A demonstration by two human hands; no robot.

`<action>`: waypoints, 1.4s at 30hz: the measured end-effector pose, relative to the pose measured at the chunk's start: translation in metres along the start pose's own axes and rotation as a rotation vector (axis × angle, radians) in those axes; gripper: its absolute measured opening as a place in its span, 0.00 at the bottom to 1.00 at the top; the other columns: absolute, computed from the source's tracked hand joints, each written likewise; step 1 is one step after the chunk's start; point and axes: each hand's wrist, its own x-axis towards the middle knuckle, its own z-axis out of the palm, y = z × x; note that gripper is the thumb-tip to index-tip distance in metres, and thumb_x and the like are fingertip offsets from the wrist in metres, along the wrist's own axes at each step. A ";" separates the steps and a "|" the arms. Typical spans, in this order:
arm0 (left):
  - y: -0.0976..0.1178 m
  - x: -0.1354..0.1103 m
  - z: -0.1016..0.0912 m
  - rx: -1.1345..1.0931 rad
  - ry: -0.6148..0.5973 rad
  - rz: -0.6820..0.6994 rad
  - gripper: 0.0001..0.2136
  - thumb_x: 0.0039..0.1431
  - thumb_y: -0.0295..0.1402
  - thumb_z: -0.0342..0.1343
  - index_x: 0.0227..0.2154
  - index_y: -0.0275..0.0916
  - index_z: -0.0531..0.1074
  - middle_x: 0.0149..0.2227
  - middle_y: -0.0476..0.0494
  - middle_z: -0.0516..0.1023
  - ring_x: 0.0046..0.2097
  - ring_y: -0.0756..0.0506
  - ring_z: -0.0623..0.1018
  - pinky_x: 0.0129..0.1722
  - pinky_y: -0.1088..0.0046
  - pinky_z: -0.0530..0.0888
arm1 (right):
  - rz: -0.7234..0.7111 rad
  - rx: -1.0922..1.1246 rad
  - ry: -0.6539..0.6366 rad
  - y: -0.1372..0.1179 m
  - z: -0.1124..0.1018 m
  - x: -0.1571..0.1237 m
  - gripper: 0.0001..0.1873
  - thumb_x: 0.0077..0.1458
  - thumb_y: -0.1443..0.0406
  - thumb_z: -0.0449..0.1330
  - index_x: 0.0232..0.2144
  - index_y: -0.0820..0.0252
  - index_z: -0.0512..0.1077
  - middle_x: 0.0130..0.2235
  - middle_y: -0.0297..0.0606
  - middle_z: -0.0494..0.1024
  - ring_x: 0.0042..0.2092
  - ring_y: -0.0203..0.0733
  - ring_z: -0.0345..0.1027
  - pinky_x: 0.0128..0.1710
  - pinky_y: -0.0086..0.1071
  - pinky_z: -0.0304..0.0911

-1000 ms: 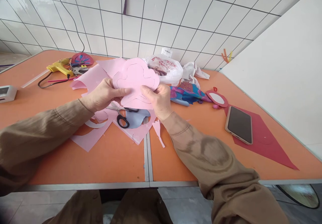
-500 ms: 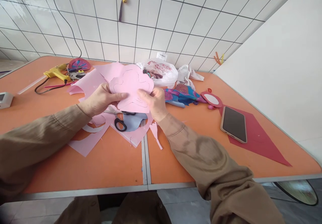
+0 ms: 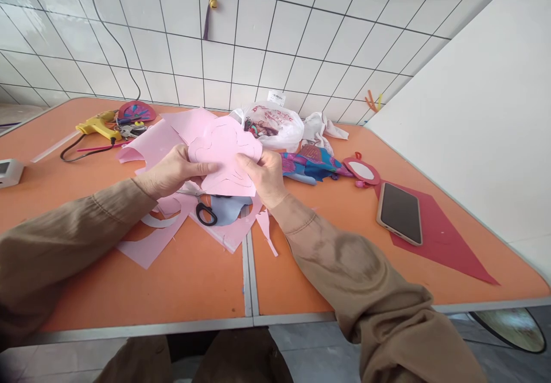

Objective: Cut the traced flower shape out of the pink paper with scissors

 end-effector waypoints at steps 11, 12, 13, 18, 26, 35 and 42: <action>0.008 -0.001 0.008 -0.115 0.123 0.023 0.18 0.46 0.45 0.72 0.22 0.34 0.76 0.24 0.46 0.77 0.27 0.49 0.77 0.27 0.74 0.77 | 0.007 -0.010 -0.034 0.002 0.001 -0.002 0.17 0.42 0.54 0.71 0.17 0.55 0.70 0.21 0.31 0.67 0.25 0.35 0.57 0.24 0.33 0.54; 0.008 -0.001 0.009 -0.109 0.127 0.019 0.18 0.46 0.45 0.72 0.22 0.34 0.76 0.24 0.45 0.78 0.27 0.49 0.77 0.27 0.74 0.77 | 0.018 -0.003 -0.036 0.002 0.001 -0.003 0.17 0.41 0.54 0.71 0.17 0.56 0.70 0.21 0.30 0.67 0.25 0.35 0.57 0.24 0.32 0.54; 0.008 -0.001 0.009 -0.106 0.130 0.019 0.18 0.47 0.45 0.72 0.22 0.34 0.76 0.24 0.46 0.78 0.27 0.49 0.77 0.27 0.75 0.77 | 0.026 0.008 -0.038 0.002 0.000 -0.003 0.18 0.41 0.54 0.71 0.17 0.56 0.69 0.21 0.30 0.66 0.25 0.34 0.56 0.24 0.32 0.54; 0.009 -0.002 0.009 -0.123 0.133 0.018 0.18 0.46 0.45 0.72 0.21 0.34 0.76 0.23 0.47 0.77 0.26 0.50 0.76 0.26 0.75 0.77 | -0.009 0.082 -0.051 0.007 -0.004 0.001 0.20 0.47 0.50 0.68 0.18 0.54 0.68 0.21 0.31 0.68 0.24 0.36 0.59 0.25 0.35 0.56; 0.012 -0.002 0.011 -0.112 0.163 0.010 0.18 0.40 0.42 0.74 0.18 0.33 0.75 0.22 0.46 0.77 0.25 0.49 0.76 0.25 0.74 0.78 | -0.197 -0.086 0.012 0.010 -0.009 0.007 0.24 0.55 0.56 0.65 0.15 0.55 0.60 0.18 0.31 0.59 0.23 0.37 0.58 0.23 0.35 0.49; 0.008 0.001 0.011 -0.131 0.170 0.024 0.17 0.40 0.42 0.75 0.20 0.33 0.78 0.24 0.43 0.80 0.26 0.47 0.78 0.25 0.72 0.79 | -0.173 -0.082 0.018 0.003 -0.007 0.005 0.26 0.53 0.57 0.65 0.14 0.56 0.55 0.18 0.30 0.53 0.23 0.34 0.50 0.24 0.35 0.44; 0.007 0.001 0.010 -0.123 0.167 0.039 0.16 0.40 0.41 0.74 0.20 0.33 0.78 0.23 0.42 0.80 0.25 0.47 0.78 0.24 0.73 0.79 | -0.159 -0.061 0.020 0.001 -0.005 0.004 0.27 0.50 0.56 0.66 0.14 0.56 0.53 0.19 0.30 0.52 0.24 0.34 0.48 0.25 0.35 0.43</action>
